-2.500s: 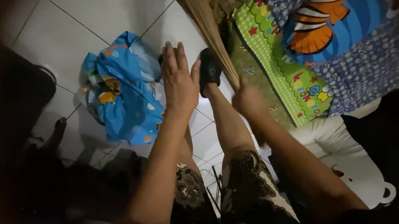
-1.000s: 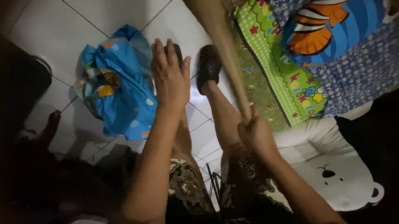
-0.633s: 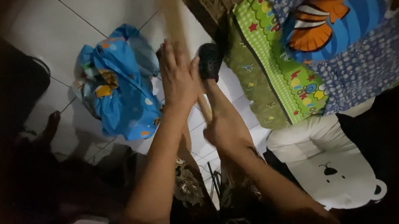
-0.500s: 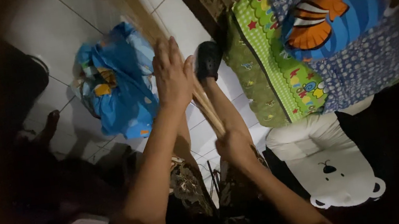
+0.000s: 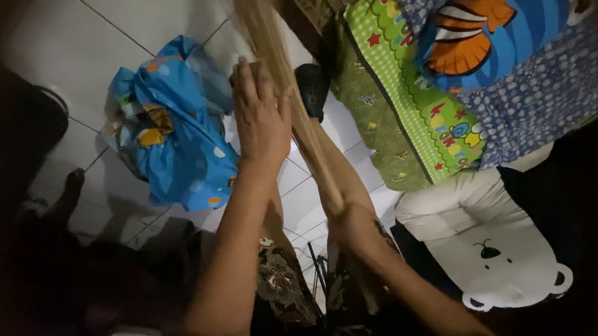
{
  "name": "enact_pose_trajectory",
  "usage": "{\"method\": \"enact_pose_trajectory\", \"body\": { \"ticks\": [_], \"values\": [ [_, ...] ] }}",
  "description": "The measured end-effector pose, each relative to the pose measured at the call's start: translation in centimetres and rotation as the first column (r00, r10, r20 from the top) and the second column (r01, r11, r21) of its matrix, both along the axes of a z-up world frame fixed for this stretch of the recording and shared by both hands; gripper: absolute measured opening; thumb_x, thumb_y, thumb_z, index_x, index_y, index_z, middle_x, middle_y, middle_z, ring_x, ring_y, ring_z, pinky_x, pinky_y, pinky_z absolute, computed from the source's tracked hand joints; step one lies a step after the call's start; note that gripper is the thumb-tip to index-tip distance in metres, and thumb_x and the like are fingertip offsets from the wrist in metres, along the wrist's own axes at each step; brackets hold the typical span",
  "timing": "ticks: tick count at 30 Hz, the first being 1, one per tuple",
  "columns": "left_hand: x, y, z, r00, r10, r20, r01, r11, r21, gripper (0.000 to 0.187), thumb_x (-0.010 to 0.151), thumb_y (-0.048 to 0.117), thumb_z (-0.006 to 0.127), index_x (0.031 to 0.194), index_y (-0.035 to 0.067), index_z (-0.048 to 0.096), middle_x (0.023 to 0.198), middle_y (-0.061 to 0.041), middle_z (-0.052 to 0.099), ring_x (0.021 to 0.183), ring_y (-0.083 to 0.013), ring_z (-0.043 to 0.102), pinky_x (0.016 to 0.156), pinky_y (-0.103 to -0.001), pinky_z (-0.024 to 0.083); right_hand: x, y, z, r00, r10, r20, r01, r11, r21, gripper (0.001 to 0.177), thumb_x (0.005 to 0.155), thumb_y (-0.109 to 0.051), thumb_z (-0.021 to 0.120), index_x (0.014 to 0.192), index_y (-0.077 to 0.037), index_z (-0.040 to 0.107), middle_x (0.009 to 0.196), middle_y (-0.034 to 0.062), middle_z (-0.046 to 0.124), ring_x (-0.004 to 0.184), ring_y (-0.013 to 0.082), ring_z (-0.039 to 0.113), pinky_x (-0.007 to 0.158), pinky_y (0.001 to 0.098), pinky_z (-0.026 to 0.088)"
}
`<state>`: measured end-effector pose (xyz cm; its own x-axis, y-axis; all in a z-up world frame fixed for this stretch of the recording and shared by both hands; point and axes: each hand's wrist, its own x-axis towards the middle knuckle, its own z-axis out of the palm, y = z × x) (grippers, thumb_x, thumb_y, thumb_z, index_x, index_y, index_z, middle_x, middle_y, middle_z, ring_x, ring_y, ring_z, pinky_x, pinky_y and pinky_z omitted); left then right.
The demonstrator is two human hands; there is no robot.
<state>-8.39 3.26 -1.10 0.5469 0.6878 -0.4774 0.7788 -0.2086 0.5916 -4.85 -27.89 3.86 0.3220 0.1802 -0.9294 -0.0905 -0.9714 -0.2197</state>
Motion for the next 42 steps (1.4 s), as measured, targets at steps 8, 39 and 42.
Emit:
{"method": "enact_pose_trajectory", "body": {
  "ticks": [8, 39, 42],
  "values": [
    [0.4, 0.1, 0.5, 1.0, -0.014, -0.027, 0.014, 1.0, -0.017, 0.065, 0.109, 0.033, 0.058, 0.156, -0.005, 0.034, 0.16, -0.033, 0.029, 0.148, -0.0534, 0.029, 0.124, -0.057, 0.028, 5.6, 5.0, 1.1, 0.986, 0.12, 0.115, -0.089, 0.966, -0.243, 0.072, 0.085, -0.011, 0.061, 0.146, 0.011, 0.029, 0.064, 0.0165, 0.067, 0.048, 0.0279, 0.065, 0.042, 0.0394, 0.057],
    [-1.0, 1.3, 0.2, 0.999, -0.043, 0.032, 0.041, 0.998, 0.045, 0.064, 0.11, 0.033, 0.058, 0.156, -0.006, 0.035, 0.162, -0.034, 0.026, 0.151, -0.0518, 0.027, 0.123, -0.056, 0.027, 0.7, 3.9, 7.6, 0.945, 0.273, 0.177, -0.308, 0.926, 0.216, 0.059, 0.081, -0.024, 0.08, 0.119, 0.01, 0.05, 0.078, 0.0319, 0.067, 0.07, 0.0428, 0.065, 0.062, 0.0518, 0.055],
    [-1.3, 1.3, 0.2, 0.999, -0.042, 0.027, 0.041, 0.999, 0.024, 0.06, 0.109, 0.033, 0.059, 0.152, -0.004, 0.039, 0.163, -0.032, 0.027, 0.152, -0.0502, 0.029, 0.125, -0.055, 0.029, 2.1, 5.6, 6.8, 0.992, -0.064, 0.11, 0.073, 0.994, -0.081, 0.046, 0.09, -0.022, 0.064, 0.124, 0.008, 0.053, 0.076, 0.0298, 0.071, 0.062, 0.0313, 0.069, 0.058, 0.048, 0.055]
  ]
}}
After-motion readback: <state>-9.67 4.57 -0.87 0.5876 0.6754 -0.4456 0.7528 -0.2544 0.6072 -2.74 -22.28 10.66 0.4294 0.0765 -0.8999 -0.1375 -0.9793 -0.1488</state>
